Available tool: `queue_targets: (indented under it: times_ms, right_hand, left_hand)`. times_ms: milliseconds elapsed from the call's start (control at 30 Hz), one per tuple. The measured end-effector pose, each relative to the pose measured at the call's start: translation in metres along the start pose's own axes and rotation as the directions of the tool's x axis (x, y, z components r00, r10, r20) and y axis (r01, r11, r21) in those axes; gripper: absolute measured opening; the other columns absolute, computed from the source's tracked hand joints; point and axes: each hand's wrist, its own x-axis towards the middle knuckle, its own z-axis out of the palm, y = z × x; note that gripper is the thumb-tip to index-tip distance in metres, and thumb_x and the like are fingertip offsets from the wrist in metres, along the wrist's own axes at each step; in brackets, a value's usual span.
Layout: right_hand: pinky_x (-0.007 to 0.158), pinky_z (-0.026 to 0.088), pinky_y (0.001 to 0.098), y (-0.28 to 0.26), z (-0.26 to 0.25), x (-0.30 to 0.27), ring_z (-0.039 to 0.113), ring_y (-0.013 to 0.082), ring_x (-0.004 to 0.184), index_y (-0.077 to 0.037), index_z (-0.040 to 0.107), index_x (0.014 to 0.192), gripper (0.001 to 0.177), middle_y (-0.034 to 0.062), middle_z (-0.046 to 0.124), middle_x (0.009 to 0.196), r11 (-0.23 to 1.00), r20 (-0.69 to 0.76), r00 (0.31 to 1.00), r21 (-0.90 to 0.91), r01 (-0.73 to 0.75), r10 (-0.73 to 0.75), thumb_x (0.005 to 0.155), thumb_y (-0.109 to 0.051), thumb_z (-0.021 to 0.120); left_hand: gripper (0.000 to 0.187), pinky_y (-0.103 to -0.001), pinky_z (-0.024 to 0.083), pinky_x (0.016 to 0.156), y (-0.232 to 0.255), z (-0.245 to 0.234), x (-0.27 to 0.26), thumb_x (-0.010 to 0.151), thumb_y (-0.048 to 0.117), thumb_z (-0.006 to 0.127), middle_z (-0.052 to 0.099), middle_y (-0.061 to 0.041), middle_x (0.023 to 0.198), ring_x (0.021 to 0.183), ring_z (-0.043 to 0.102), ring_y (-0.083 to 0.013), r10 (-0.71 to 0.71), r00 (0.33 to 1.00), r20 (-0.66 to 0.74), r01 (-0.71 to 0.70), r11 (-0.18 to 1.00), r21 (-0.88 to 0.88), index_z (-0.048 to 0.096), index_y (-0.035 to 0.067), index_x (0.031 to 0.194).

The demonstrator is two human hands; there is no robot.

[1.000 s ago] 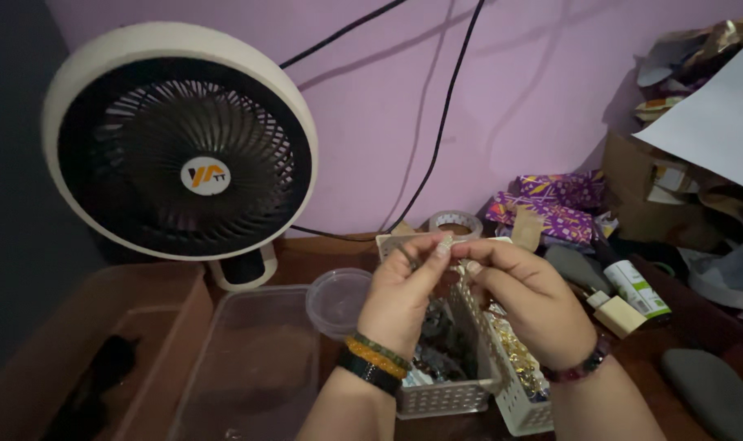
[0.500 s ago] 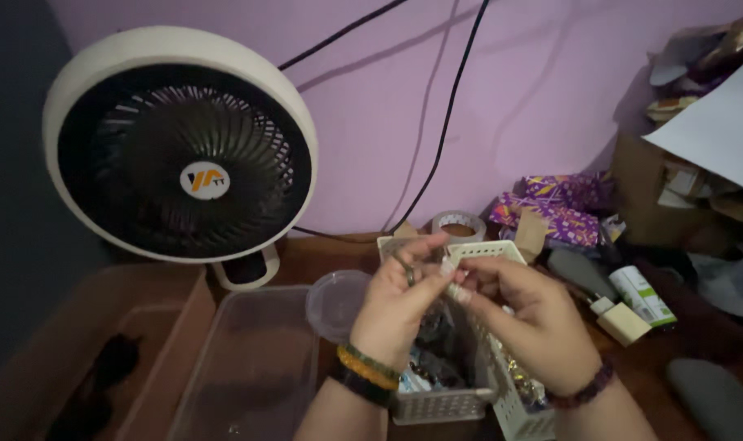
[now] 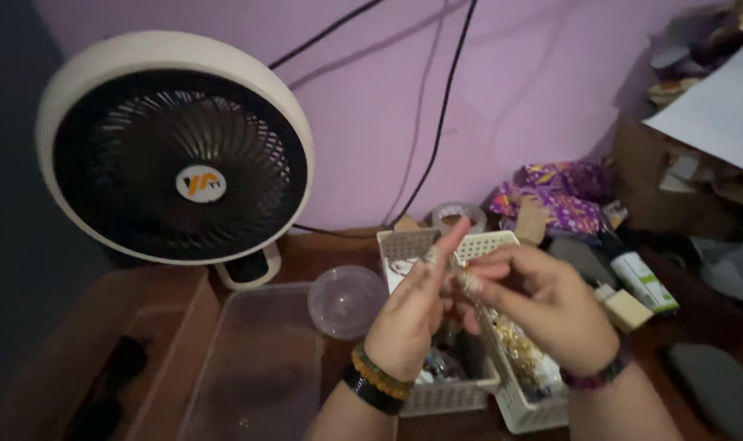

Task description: The person handles personal accessories at a desk: they hold up and fold a pair of sunglasses, put a watch and bracelets on their wrist and later remove them, try rings on their fingers, and place earrings and other jewelry pieces into plastic storage baskets. They sort the accessories between the baskets and a small clear container on the desk.

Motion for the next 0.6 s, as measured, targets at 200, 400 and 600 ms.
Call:
queue_targets:
  times_ms: [200,400,600]
  right_hand:
    - [0.069,0.059,0.0357,-0.013,-0.015,0.0,0.071,0.0192,0.077,-0.002,0.06,0.118,0.032,0.01,0.072,0.097,0.992,0.069,0.997,0.115,-0.053,0.045,0.087,0.001,0.066]
    - [0.07,0.058,0.0369,-0.011,-0.012,-0.006,0.063,0.0134,0.064,0.005,0.06,0.115,0.013,0.016,0.073,0.096,0.963,0.363,0.931,0.263,-0.06,-0.042,0.111,-0.007,0.061]
    - [0.061,0.055,0.0357,0.0,-0.024,-0.006,0.057,0.0097,0.061,0.003,0.062,0.12,0.027,0.0046,0.069,0.092,0.98,0.156,0.978,0.122,-0.157,0.137,0.098,-0.013,0.065]
  left_hand:
    - [0.077,-0.033,0.054,0.083,0.002,0.007,-0.006,0.11,0.06,0.025,0.056,-0.018,0.151,0.082,0.063,-0.0188,0.068,0.982,0.178,-0.059,0.997,-0.056,0.016,0.015,0.171]
    - [0.084,-0.033,0.052,0.084,0.011,0.017,-0.011,0.104,0.065,0.025,0.043,-0.011,0.161,0.092,0.069,-0.0219,0.044,0.97,0.238,0.001,0.982,-0.189,0.007,0.02,0.173]
    - [0.077,-0.031,0.054,0.078,0.011,0.025,-0.009,0.103,0.062,0.03,0.052,-0.009,0.147,0.089,0.068,-0.0182,0.028,0.986,0.167,-0.005,0.991,-0.134,0.02,0.018,0.166]
